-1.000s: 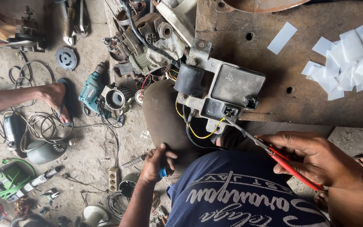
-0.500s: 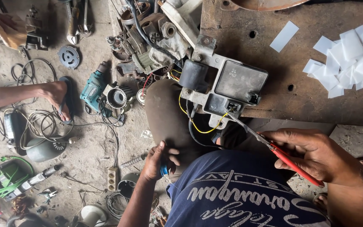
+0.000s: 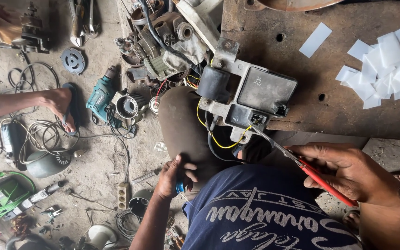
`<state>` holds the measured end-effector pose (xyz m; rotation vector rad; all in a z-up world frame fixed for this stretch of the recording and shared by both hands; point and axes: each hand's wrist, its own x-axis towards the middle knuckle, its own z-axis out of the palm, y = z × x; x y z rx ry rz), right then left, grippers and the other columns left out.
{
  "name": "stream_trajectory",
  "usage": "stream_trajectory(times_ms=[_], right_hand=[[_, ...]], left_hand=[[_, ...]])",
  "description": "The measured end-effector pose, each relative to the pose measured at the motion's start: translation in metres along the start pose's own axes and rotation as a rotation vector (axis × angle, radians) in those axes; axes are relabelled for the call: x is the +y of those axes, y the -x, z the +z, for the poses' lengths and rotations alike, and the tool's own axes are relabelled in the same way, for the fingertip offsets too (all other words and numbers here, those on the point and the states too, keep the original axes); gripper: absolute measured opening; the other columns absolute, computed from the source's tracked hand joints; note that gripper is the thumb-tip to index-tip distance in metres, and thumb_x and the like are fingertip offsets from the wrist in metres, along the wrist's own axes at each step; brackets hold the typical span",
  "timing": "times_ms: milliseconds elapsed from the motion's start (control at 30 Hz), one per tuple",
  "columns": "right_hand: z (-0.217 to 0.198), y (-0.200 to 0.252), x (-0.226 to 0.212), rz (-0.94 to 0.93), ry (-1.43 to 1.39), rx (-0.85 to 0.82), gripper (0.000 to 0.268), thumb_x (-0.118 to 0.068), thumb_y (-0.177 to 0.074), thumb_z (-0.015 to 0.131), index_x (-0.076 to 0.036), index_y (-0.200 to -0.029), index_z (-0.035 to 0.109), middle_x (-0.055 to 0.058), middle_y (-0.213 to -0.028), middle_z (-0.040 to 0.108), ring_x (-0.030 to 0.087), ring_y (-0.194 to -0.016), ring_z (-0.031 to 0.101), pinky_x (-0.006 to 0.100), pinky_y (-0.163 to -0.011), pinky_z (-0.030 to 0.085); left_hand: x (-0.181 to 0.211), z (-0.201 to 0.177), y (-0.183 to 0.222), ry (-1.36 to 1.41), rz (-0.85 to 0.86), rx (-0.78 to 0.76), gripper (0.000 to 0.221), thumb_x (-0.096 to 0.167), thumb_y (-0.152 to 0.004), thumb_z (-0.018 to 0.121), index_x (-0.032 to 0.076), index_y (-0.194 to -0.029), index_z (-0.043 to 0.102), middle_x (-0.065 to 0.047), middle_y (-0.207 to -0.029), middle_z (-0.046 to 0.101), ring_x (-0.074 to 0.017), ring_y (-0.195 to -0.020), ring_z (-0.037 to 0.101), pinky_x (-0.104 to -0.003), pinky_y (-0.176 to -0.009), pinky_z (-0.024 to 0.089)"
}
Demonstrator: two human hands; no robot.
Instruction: Soldering, cutting, and stripping wires to repair an electronic component in a workshop.
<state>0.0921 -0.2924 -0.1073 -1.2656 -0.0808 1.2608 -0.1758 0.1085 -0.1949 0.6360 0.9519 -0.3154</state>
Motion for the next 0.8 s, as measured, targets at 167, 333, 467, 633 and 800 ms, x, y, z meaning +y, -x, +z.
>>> stream_trajectory(times_ms=[167, 333, 467, 633, 800], right_hand=[[0.008, -0.001, -0.009, -0.085, 0.164, 0.003, 0.079, 0.007, -0.065, 0.082, 0.006, -0.141, 0.057, 0.019, -0.089, 0.083, 0.015, -0.058, 0.083, 0.016, -0.052, 0.068], [-0.002, 0.003, 0.010, -0.038, 0.052, 0.031, 0.078, 0.015, -0.065, 0.078, 0.010, -0.139, 0.057, 0.027, -0.096, 0.081, 0.024, -0.065, 0.086, 0.023, -0.062, 0.073], [0.009, 0.001, -0.003, -0.061, 0.167, 0.046, 0.080, 0.015, -0.059, 0.084, 0.007, -0.136, 0.063, 0.017, -0.090, 0.082, 0.016, -0.062, 0.081, 0.019, -0.058, 0.069], [0.005, 0.001, 0.000, -0.074, 0.190, 0.034, 0.080, 0.012, -0.059, 0.085, 0.006, -0.135, 0.062, 0.018, -0.087, 0.084, 0.015, -0.060, 0.083, 0.017, -0.056, 0.070], [0.001, 0.000, -0.002, -0.048, 0.067, -0.019, 0.079, 0.013, -0.062, 0.081, 0.008, -0.138, 0.058, 0.024, -0.087, 0.083, 0.020, -0.062, 0.086, 0.020, -0.060, 0.074]], left_hand=[[0.001, 0.000, 0.001, -0.008, -0.010, 0.010, 0.045, 0.040, -0.103, 0.056, -0.005, -0.103, 0.060, -0.022, -0.095, 0.075, -0.0322, -0.060, 0.073, -0.036, -0.038, 0.053], [0.001, 0.001, 0.004, -0.012, 0.003, -0.002, 0.047, 0.038, -0.104, 0.055, -0.008, -0.101, 0.063, -0.022, -0.090, 0.075, -0.0310, -0.057, 0.072, -0.035, -0.036, 0.052], [0.001, 0.000, 0.003, -0.045, -0.011, 0.020, 0.053, 0.040, -0.105, 0.054, -0.011, -0.099, 0.067, -0.022, -0.082, 0.074, -0.0298, -0.052, 0.069, -0.035, -0.036, 0.050], [-0.002, -0.005, 0.000, 0.002, -0.007, -0.009, 0.049, 0.037, -0.105, 0.054, -0.010, -0.103, 0.064, -0.021, -0.091, 0.075, -0.0316, -0.057, 0.072, -0.035, -0.035, 0.051], [0.002, -0.002, 0.000, -0.027, -0.023, -0.011, 0.052, 0.039, -0.105, 0.054, -0.011, -0.098, 0.067, -0.020, -0.082, 0.074, -0.0297, -0.055, 0.071, -0.035, -0.038, 0.052]])
